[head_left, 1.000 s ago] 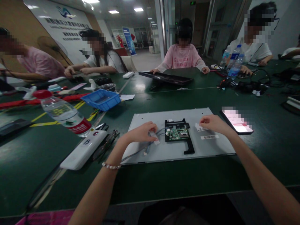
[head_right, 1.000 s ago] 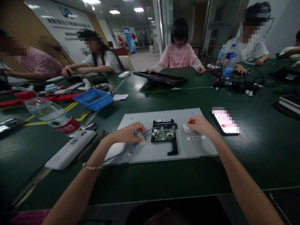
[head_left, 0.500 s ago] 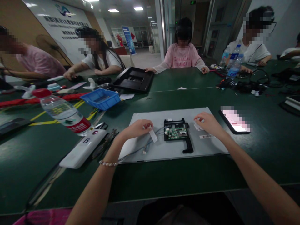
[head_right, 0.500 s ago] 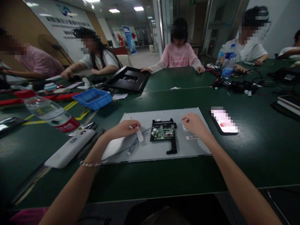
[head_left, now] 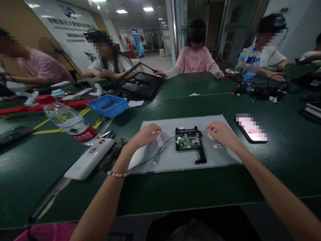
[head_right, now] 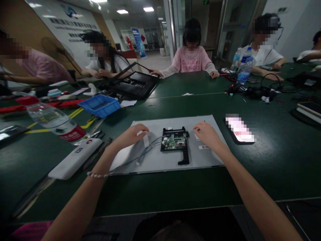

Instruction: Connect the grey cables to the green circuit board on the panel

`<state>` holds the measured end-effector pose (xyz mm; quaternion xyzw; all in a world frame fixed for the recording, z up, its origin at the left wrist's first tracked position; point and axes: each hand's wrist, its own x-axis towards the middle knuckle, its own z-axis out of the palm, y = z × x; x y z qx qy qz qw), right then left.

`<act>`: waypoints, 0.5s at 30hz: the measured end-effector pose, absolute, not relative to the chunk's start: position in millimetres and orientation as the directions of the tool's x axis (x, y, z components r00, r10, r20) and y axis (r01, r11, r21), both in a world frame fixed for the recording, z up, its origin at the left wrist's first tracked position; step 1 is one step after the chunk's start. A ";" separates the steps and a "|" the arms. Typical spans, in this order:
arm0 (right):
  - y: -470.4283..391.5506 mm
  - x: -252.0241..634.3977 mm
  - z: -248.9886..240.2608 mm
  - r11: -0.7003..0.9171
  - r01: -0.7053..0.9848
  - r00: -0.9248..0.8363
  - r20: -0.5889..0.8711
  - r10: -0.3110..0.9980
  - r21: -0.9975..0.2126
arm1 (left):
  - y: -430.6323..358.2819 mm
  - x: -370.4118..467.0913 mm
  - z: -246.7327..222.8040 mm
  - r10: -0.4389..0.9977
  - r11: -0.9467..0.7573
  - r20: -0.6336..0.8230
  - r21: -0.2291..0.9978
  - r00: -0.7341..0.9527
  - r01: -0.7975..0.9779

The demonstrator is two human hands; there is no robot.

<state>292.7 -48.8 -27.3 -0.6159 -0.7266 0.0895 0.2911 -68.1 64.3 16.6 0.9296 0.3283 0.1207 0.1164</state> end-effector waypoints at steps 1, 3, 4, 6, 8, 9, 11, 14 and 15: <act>-48.1 292.7 -28.8 0.230 0.842 -0.074 0.317 0.946 -0.489 | 61.2 -63.7 15.2 0.648 -0.754 0.170 0.276 0.742 0.596; -46.9 291.8 -32.2 0.242 0.837 -0.076 0.332 0.940 -0.491 | 51.6 -51.5 13.4 0.662 -0.748 0.224 0.243 0.715 0.617; -46.5 290.6 -33.6 0.249 0.833 -0.074 0.347 0.935 -0.494 | 45.4 -44.5 13.0 0.658 -0.753 0.241 0.233 0.713 0.616; -46.5 286.5 -35.2 0.275 0.821 -0.067 0.393 0.917 -0.501 | 31.7 -30.7 12.6 0.640 -0.768 0.251 0.236 0.726 0.595; -47.5 280.2 -34.4 0.315 0.803 -0.073 0.441 0.895 -0.506 | 19.4 -19.9 11.3 0.629 -0.775 0.226 0.257 0.743 0.578; -48.0 276.5 -33.1 0.337 0.794 -0.084 0.457 0.885 -0.506 | 14.7 -16.1 10.0 0.626 -0.775 0.199 0.270 0.754 0.572; -47.8 268.0 -29.6 0.374 0.781 -0.115 0.473 0.873 -0.501 | 9.1 -12.0 5.8 0.616 -0.774 0.140 0.293 0.775 0.562; -41.9 253.0 -24.9 0.411 0.779 -0.180 0.458 0.870 -0.474 | 9.0 -11.6 -2.6 0.603 -0.772 0.092 0.316 0.792 0.551; -38.3 247.3 -23.9 0.425 0.781 -0.213 0.445 0.870 -0.457 | 10.2 -12.1 -5.3 0.602 -0.772 0.089 0.320 0.793 0.550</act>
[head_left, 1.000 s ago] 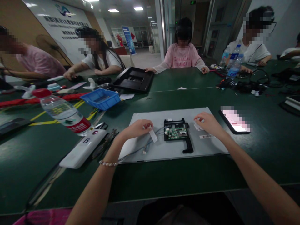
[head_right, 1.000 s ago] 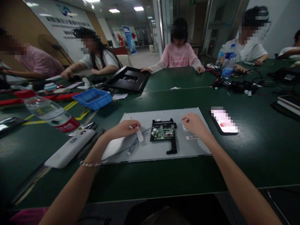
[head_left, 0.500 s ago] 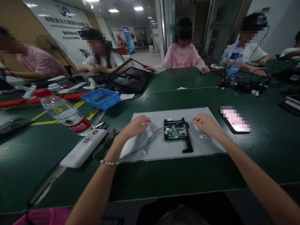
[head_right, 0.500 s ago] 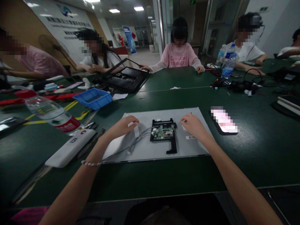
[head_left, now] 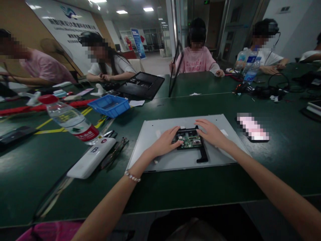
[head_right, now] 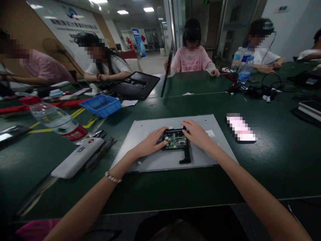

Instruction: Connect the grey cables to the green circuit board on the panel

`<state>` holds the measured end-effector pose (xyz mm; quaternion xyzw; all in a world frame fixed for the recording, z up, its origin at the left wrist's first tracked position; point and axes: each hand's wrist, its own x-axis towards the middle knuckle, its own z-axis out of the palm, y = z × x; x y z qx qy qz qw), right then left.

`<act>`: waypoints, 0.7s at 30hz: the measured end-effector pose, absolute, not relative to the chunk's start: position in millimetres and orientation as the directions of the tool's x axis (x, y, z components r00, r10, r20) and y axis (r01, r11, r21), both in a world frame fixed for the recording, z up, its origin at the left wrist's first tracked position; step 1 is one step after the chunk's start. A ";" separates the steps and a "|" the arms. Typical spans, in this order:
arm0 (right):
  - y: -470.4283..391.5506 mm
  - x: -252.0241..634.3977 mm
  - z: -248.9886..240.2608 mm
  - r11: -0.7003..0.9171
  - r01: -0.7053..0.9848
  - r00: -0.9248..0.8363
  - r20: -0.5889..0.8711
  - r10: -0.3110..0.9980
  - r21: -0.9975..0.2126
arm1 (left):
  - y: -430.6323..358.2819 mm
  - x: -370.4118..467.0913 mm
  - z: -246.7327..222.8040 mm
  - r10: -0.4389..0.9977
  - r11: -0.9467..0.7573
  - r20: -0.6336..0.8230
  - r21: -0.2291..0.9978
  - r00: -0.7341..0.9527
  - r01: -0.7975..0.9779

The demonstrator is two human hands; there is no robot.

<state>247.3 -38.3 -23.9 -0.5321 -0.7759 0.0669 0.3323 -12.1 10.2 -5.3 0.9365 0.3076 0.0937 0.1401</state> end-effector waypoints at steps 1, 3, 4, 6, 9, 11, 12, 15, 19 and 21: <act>-34.0 241.4 -23.3 0.442 0.784 -0.252 0.427 0.868 -0.437 | 11.5 -12.7 -7.6 0.603 -0.771 0.090 0.323 0.793 0.549; -24.4 229.7 -22.6 0.482 0.789 -0.332 0.395 0.856 -0.381 | 13.4 -13.5 -11.1 0.606 -0.770 0.099 0.321 0.789 0.551; -19.6 224.4 -22.2 0.495 0.795 -0.360 0.384 0.850 -0.351 | 13.8 -13.7 -12.2 0.606 -0.772 0.104 0.319 0.789 0.551; -11.0 215.5 -20.6 0.484 0.824 -0.365 0.376 0.852 -0.295 | 13.7 -13.9 -13.1 0.602 -0.776 0.111 0.313 0.790 0.548; -1.3 207.8 -17.4 0.468 0.841 -0.346 0.395 0.851 -0.271 | 12.2 -13.6 -12.2 0.598 -0.781 0.113 0.306 0.793 0.545; 3.6 205.3 -17.2 0.503 0.815 -0.374 0.402 0.836 -0.289 | 11.5 -13.2 -11.1 0.597 -0.782 0.118 0.305 0.793 0.544; 5.7 204.4 -18.1 0.521 0.799 -0.391 0.399 0.830 -0.301 | 11.3 -13.1 -10.6 0.596 -0.783 0.118 0.306 0.794 0.542; 11.5 202.6 -24.2 0.530 0.775 -0.402 0.379 0.834 -0.344 | 11.2 -12.7 -9.7 0.588 -0.788 0.117 0.309 0.801 0.533; 16.6 202.2 -31.3 0.507 0.761 -0.371 0.370 0.852 -0.404 | 11.1 -12.8 -10.4 0.583 -0.792 0.120 0.303 0.803 0.530; 17.3 203.1 -31.7 0.505 0.755 -0.365 0.372 0.853 -0.417 | 11.0 -13.0 -10.9 0.584 -0.792 0.121 0.299 0.802 0.532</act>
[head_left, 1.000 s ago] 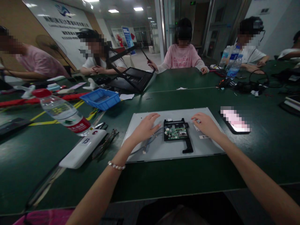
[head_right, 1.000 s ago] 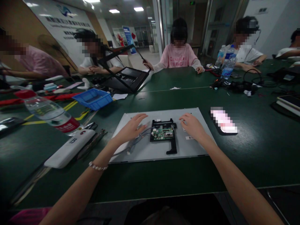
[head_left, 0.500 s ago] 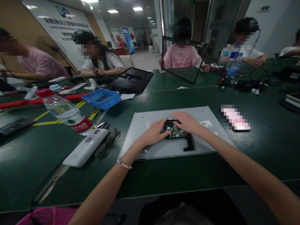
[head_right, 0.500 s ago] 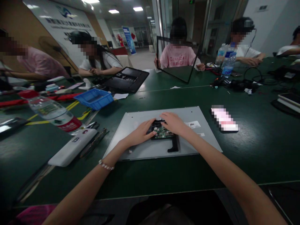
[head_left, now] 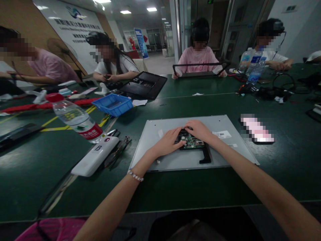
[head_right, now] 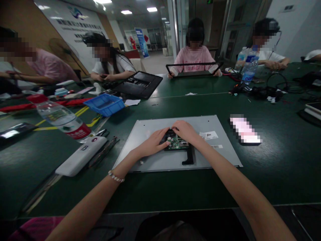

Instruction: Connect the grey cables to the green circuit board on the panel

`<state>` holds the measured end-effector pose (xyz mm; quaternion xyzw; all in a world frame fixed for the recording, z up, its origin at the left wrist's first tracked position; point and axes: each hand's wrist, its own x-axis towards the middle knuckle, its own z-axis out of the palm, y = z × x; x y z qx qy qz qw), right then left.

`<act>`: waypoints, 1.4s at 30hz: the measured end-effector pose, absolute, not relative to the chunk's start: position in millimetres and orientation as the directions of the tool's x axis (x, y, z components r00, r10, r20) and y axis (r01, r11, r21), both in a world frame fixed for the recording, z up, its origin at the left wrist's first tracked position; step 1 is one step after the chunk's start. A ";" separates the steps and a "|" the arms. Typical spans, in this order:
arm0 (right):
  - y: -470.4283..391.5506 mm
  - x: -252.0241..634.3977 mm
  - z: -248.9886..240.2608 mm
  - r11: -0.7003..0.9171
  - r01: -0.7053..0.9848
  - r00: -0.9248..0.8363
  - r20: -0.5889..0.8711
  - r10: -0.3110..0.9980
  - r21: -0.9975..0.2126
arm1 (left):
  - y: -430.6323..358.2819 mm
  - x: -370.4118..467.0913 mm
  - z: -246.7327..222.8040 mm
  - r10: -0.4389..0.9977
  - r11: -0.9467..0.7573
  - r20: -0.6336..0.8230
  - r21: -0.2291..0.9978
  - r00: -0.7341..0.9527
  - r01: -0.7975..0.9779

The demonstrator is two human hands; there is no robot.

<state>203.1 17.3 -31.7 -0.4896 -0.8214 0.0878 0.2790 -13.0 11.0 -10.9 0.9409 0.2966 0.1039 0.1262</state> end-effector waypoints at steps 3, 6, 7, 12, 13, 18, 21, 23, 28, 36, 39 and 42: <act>16.1 205.3 -30.4 0.514 0.745 -0.370 0.379 0.848 -0.425 | 11.0 -13.2 -11.1 0.586 -0.792 0.120 0.297 0.802 0.534; 13.9 206.6 -30.1 0.533 0.725 -0.382 0.390 0.838 -0.436 | 11.1 -12.9 -10.5 0.590 -0.788 0.112 0.297 0.800 0.540; 13.2 206.7 -30.2 0.533 0.723 -0.378 0.395 0.838 -0.440 | 11.2 -12.8 -10.3 0.592 -0.786 0.108 0.295 0.799 0.543; 11.8 212.4 -28.2 0.481 0.748 -0.278 0.441 0.853 -0.457 | 11.3 -12.8 -9.5 0.594 -0.787 0.090 0.267 0.799 0.556; 11.6 216.0 -27.2 0.461 0.758 -0.241 0.459 0.855 -0.461 | 11.3 -12.9 -9.5 0.594 -0.788 0.088 0.264 0.800 0.556; 11.3 239.7 -29.6 0.362 0.788 -0.080 0.500 0.862 -0.498 | 10.5 -13.2 -8.7 0.591 -0.790 0.090 0.264 0.801 0.553; 13.8 247.2 -39.3 0.328 0.749 -0.028 0.467 0.884 -0.575 | 9.8 -12.8 -7.5 0.590 -0.791 0.084 0.258 0.803 0.554; 16.0 248.0 -46.2 0.308 0.719 0.005 0.448 0.894 -0.623 | 9.6 -12.6 -6.6 0.591 -0.790 0.074 0.253 0.803 0.558; 17.2 245.5 -54.2 0.310 0.693 0.047 0.470 0.882 -0.651 | 9.2 -12.4 -6.3 0.586 -0.795 0.071 0.240 0.807 0.557; 15.1 243.8 -52.5 0.317 0.740 0.009 0.481 0.877 -0.593 | 8.4 -11.7 -5.4 0.582 -0.801 0.072 0.223 0.810 0.556; 13.8 241.8 -52.6 0.336 0.750 -0.021 0.488 0.873 -0.570 | 8.8 -12.0 -6.4 0.578 -0.805 0.073 0.218 0.813 0.553; 13.1 239.7 -53.0 0.354 0.747 -0.049 0.485 0.873 -0.563 | 9.3 -12.6 -8.8 0.571 -0.811 0.087 0.211 0.816 0.545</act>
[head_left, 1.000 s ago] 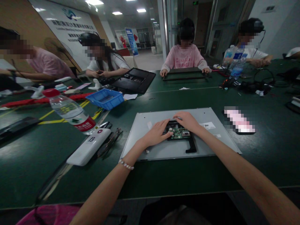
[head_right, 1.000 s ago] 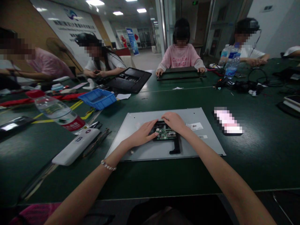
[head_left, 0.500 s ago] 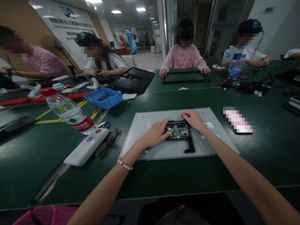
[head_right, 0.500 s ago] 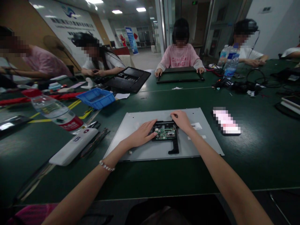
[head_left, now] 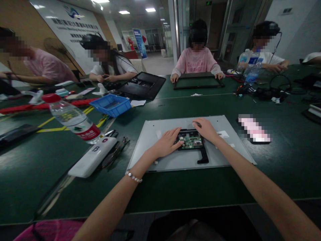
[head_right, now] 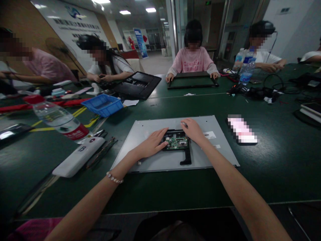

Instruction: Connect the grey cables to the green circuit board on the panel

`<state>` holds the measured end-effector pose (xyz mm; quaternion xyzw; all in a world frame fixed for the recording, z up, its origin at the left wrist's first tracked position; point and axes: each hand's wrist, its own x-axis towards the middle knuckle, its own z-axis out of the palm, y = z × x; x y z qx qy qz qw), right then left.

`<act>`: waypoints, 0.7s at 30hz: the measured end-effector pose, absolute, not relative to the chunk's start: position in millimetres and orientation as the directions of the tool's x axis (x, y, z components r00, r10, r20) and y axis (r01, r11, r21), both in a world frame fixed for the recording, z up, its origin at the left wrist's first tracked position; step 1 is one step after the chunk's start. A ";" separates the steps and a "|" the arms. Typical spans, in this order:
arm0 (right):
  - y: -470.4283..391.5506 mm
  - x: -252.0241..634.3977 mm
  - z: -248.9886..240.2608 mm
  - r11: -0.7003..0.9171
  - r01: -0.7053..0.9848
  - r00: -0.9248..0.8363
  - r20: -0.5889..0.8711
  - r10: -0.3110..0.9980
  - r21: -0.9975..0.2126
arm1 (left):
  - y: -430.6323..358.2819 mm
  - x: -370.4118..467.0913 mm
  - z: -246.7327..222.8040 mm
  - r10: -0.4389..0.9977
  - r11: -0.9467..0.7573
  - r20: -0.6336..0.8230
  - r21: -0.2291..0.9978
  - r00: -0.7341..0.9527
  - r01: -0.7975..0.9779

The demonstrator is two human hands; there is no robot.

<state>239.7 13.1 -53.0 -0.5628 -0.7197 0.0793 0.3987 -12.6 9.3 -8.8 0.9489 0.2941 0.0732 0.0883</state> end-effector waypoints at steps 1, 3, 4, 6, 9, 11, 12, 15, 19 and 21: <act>13.3 239.3 -53.4 0.358 0.747 -0.058 0.482 0.874 -0.561 | 9.4 -12.7 -9.6 0.570 -0.812 0.091 0.208 0.816 0.545; 14.1 239.3 -54.5 0.365 0.746 -0.078 0.472 0.878 -0.557 | 9.4 -12.8 -10.6 0.571 -0.812 0.092 0.205 0.816 0.546; 14.6 239.5 -55.1 0.364 0.747 -0.084 0.464 0.882 -0.556 | 9.3 -12.8 -10.8 0.572 -0.812 0.088 0.204 0.816 0.547; 15.4 240.2 -56.4 0.359 0.751 -0.091 0.452 0.887 -0.554 | 9.0 -12.5 -10.1 0.573 -0.810 0.081 0.206 0.816 0.549; 15.6 241.1 -57.5 0.352 0.757 -0.092 0.444 0.891 -0.550 | 7.9 -11.9 -6.9 0.576 -0.806 0.071 0.215 0.814 0.552; 15.5 241.4 -57.8 0.355 0.757 -0.097 0.443 0.891 -0.548 | 7.0 -11.5 -4.5 0.581 -0.801 0.060 0.216 0.812 0.557; 15.5 241.5 -57.8 0.354 0.757 -0.097 0.441 0.892 -0.549 | 6.6 -11.4 -3.7 0.582 -0.800 0.055 0.216 0.811 0.560; 15.9 241.8 -58.1 0.345 0.754 -0.090 0.432 0.897 -0.559 | 6.2 -11.2 -3.4 0.580 -0.802 0.051 0.211 0.813 0.559; 15.8 242.0 -57.3 0.350 0.745 -0.093 0.431 0.898 -0.568 | 7.3 -11.5 -6.2 0.574 -0.808 0.054 0.196 0.817 0.555; 15.2 241.7 -56.6 0.354 0.741 -0.094 0.434 0.896 -0.570 | 8.0 -11.6 -7.1 0.570 -0.812 0.056 0.188 0.820 0.552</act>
